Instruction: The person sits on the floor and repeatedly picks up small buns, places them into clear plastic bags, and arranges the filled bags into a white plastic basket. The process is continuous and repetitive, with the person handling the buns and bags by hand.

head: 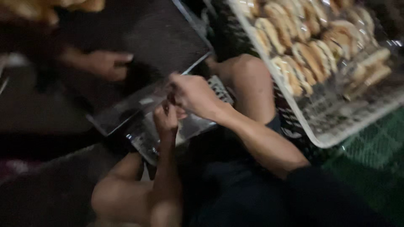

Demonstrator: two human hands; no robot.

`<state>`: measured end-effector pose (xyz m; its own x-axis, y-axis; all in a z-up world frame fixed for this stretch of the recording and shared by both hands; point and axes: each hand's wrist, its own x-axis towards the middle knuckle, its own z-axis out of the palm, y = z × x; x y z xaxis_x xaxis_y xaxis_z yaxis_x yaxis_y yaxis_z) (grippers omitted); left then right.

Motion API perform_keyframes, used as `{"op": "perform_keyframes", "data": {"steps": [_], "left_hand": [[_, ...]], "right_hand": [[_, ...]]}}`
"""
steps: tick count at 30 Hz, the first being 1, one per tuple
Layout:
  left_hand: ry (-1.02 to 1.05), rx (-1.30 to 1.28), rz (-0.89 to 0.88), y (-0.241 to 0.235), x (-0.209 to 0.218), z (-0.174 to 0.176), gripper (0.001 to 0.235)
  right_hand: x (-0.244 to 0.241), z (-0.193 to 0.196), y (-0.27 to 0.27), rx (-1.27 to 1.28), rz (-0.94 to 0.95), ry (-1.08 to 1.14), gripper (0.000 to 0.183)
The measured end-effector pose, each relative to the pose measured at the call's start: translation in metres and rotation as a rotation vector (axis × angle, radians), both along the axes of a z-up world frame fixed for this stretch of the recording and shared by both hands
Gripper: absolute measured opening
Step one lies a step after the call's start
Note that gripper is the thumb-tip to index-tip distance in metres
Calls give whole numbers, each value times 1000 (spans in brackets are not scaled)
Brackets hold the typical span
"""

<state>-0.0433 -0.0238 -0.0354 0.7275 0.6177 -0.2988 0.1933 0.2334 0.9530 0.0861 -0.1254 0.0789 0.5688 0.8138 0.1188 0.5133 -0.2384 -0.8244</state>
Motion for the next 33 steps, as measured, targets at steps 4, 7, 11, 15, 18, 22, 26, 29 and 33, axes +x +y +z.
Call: {"op": "perform_keyframes", "data": {"steps": [4,7,11,15,18,22,26,29,33], "left_hand": [[-337,-183,239,19,-4,30,55],[-467,-70,412,34,-16,62,37],[-275,321,639,79,-37,96,28],[-408,331,855,152,-60,125,46],[-553,11,947,173,-80,131,66],[-613,113,925,165,-82,121,81],[-514,287,947,154,-71,121,80],[-543,259,894,154,-69,116,85],[-688,106,826,154,-57,120,90]], "right_hand": [[6,-6,-11,318,-211,742,7],[2,-7,-29,301,-250,754,14],[18,-36,1,84,-382,523,40],[70,-103,55,157,-468,193,47],[106,-179,65,110,-598,208,60],[151,-249,93,-36,-541,265,62],[179,-226,88,63,-383,128,60],[172,-160,89,164,-406,724,59],[145,-54,81,-191,-190,153,50]]}}
